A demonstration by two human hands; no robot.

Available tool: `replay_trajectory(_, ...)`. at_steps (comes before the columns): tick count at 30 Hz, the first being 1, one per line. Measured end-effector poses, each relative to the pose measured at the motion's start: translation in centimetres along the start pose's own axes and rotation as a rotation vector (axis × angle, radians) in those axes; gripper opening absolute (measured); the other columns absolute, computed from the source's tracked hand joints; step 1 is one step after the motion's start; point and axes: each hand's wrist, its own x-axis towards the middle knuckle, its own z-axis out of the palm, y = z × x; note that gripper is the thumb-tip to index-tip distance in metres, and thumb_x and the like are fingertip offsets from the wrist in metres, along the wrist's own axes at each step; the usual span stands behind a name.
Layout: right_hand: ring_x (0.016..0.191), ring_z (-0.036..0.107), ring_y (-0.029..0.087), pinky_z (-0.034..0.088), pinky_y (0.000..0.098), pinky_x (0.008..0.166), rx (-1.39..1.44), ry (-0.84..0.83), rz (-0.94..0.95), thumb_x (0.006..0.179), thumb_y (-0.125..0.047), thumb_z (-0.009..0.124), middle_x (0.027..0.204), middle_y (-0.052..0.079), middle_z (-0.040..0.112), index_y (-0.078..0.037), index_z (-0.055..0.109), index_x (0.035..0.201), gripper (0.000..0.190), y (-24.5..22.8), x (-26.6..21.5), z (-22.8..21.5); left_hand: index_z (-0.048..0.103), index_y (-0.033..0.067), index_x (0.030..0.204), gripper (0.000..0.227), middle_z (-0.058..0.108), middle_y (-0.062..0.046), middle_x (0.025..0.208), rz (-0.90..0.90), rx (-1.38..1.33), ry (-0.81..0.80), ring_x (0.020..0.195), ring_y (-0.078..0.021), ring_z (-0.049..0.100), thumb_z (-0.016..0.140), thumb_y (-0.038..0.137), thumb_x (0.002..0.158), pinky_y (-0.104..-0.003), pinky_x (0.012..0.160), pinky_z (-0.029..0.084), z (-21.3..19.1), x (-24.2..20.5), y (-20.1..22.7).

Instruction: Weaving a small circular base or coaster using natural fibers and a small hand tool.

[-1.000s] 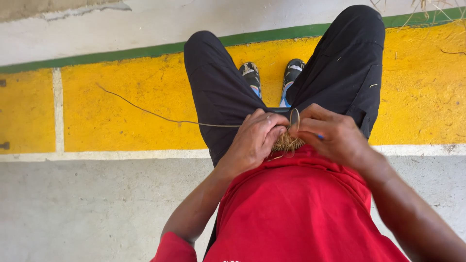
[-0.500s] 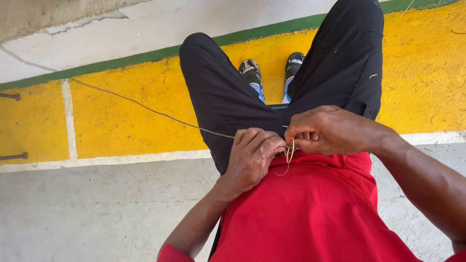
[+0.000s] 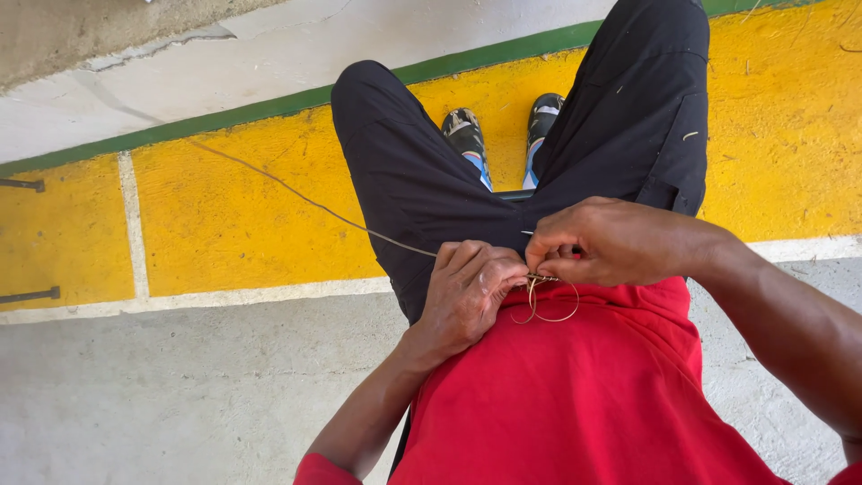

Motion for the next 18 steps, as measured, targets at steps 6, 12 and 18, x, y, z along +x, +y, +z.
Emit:
replay_trajectory(6,0.074,0.071,0.020,0.055,0.0397,0.071,-0.405,0.055,0.131,0.088,-0.022,0.065,0.076,0.005,0.070,-0.010,0.068,0.087,0.012,-1.4,-0.5,1.3,0.063,0.0118,0.115,0.019,0.070,0.000,0.111,0.047,0.068,-0.031,0.104,-0.0182,0.062,0.072,0.012,0.098,-0.036,0.095,0.040,0.0,0.4,0.5)
replay_trajectory(12,0.073,0.072,0.021,0.059,0.0402,0.071,-0.411,0.247,0.170,0.085,-0.015,0.060,0.082,0.007,0.069,-0.011,0.067,0.092,0.011,0.9,0.2,1.5,0.065,0.0136,0.114,0.018,0.071,0.002,0.114,0.077,-0.061,-0.091,0.103,-0.0167,0.062,0.071,0.013,0.097,-0.034,0.093,0.040,-0.4,0.9,0.5)
replay_trajectory(18,0.082,0.077,0.016,0.062,0.0319,0.073,-0.041,0.502,-0.124,0.090,-0.021,0.072,0.095,0.005,0.078,-0.011,0.075,0.104,0.018,4.8,-1.7,0.5,0.069,0.0139,0.107,0.010,0.071,0.005,0.099,-0.177,-0.080,-0.017,0.096,-0.0147,0.062,0.070,0.019,0.099,-0.033,0.089,0.040,-0.3,1.7,-0.7)
